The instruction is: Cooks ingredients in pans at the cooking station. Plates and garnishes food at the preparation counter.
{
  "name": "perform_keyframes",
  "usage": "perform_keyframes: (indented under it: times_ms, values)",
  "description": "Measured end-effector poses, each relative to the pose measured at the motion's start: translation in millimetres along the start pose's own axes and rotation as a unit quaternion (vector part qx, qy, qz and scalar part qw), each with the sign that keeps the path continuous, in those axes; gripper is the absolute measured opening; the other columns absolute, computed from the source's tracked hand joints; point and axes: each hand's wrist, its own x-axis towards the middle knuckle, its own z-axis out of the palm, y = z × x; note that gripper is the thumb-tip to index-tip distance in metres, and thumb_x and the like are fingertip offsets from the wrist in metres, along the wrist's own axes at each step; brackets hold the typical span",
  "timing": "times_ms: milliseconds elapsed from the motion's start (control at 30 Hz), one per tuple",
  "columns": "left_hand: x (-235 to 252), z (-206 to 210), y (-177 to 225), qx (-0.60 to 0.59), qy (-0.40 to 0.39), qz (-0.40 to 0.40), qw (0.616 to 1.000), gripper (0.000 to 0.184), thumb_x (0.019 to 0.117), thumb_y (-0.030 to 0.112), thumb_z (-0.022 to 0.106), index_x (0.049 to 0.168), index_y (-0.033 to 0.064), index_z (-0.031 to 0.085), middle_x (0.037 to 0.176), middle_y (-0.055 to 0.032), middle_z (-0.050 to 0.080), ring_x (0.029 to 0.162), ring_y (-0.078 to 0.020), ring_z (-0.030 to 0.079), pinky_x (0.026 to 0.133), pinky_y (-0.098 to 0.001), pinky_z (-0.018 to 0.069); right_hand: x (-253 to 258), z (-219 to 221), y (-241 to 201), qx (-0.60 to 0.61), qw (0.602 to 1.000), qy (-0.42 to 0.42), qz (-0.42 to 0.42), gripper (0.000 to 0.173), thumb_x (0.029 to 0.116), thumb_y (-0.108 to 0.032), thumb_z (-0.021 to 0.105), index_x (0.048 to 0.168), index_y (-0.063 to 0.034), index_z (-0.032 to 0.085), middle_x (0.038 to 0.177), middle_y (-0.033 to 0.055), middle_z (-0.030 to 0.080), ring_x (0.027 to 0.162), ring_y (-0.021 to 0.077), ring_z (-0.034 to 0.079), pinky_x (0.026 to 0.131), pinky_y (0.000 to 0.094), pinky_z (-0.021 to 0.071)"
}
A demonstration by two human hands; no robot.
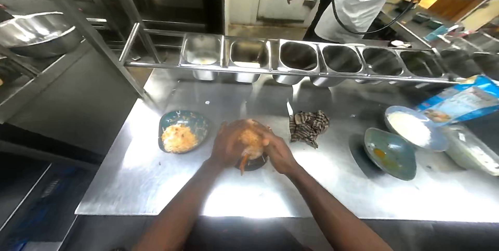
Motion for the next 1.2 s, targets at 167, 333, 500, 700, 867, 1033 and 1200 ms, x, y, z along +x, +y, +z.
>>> perform_keyframes:
  times_ms: [167,333,500,700,867,1033,1200]
  values:
    - [-3.3,-4.7,-1.5,-0.040,-0.010,0.015,0.999,0.088,0.1026,0.069,0.013,0.148,0.0061,0.054,0.157,-0.0077,0.048,0.148,-0.0215,0.042,0.125,-0.0557,0.0254,3.8,-13.3,-12.6,-0.121,0.992,-0.011,0.019,0.023,0.0958,-0.015,0.062,0.113,-0.0107,0.076,0.120,0.0079,0.070,0.114,0.0260,0.065,0.095,0.0482,0.0552]
    - [-3.1,-4.6,1.6,-0.151,0.049,-0.023,0.987,0.092,0.1021,0.072,0.017,0.148,-0.0007,0.050,0.159,-0.0141,0.044,0.149,-0.0236,0.040,0.123,-0.0434,0.0348,-0.7,-20.8,-30.7,-0.135,0.988,-0.072,0.010,0.017,0.0918,-0.003,0.069,0.101,-0.0118,0.079,0.108,0.0045,0.072,0.100,0.0174,0.069,0.088,0.0374,0.0602]
    - [-3.4,0.4,16.2,-0.236,0.077,-0.039,0.968,0.103,0.0948,0.082,0.023,0.154,0.0007,0.042,0.162,-0.0138,0.040,0.147,-0.0225,0.041,0.121,-0.0427,0.0373,49.4,-26.6,-24.1,-0.133,0.988,-0.032,0.070,0.022,0.0967,-0.005,0.059,0.110,-0.0056,0.077,0.114,0.0138,0.072,0.103,0.0272,0.070,0.090,0.0484,0.0582]
    - [-5.9,-2.3,9.5,-0.203,0.119,-0.082,0.968,0.101,0.0973,0.079,0.017,0.150,-0.0015,0.046,0.160,-0.0163,0.042,0.150,-0.0230,0.037,0.124,-0.0440,0.0310,104.6,-14.1,-16.1,-0.180,0.943,-0.232,0.155,0.027,0.0975,-0.003,0.055,0.113,-0.0082,0.076,0.117,0.0167,0.070,0.111,0.0331,0.067,0.094,0.0561,0.0531]
    - [-13.1,5.3,2.7,-0.138,0.096,-0.058,0.984,0.096,0.1011,0.073,0.017,0.148,-0.0054,0.046,0.159,-0.0203,0.042,0.149,-0.0260,0.038,0.124,-0.0439,0.0328,54.4,-30.8,-39.8,-0.173,0.961,-0.189,0.104,0.017,0.0940,-0.003,0.065,0.105,-0.0070,0.077,0.108,0.0140,0.070,0.102,0.0295,0.068,0.089,0.0516,0.0563]
    - [5.5,7.9,-6.9,-0.082,0.108,-0.036,0.990,0.079,0.1057,0.058,0.023,0.142,-0.0038,0.055,0.153,-0.0208,0.050,0.143,-0.0291,0.047,0.119,-0.0471,0.0385,13.7,-15.8,-35.9,-0.217,0.966,-0.130,-0.044,0.014,0.0896,-0.003,0.070,0.095,-0.0137,0.077,0.102,0.0059,0.069,0.091,0.0212,0.069,0.076,0.0418,0.0613]
    - [13.5,5.6,-9.1,-0.167,0.106,-0.073,0.978,0.079,0.1059,0.059,0.021,0.148,-0.0015,0.049,0.153,-0.0170,0.050,0.144,-0.0239,0.046,0.121,-0.0439,0.0364,7.8,-25.4,-23.7,-0.092,0.990,0.052,0.092,0.020,0.0952,-0.011,0.065,0.114,-0.0058,0.072,0.113,0.0112,0.068,0.093,0.0205,0.068,0.077,0.0395,0.0602]
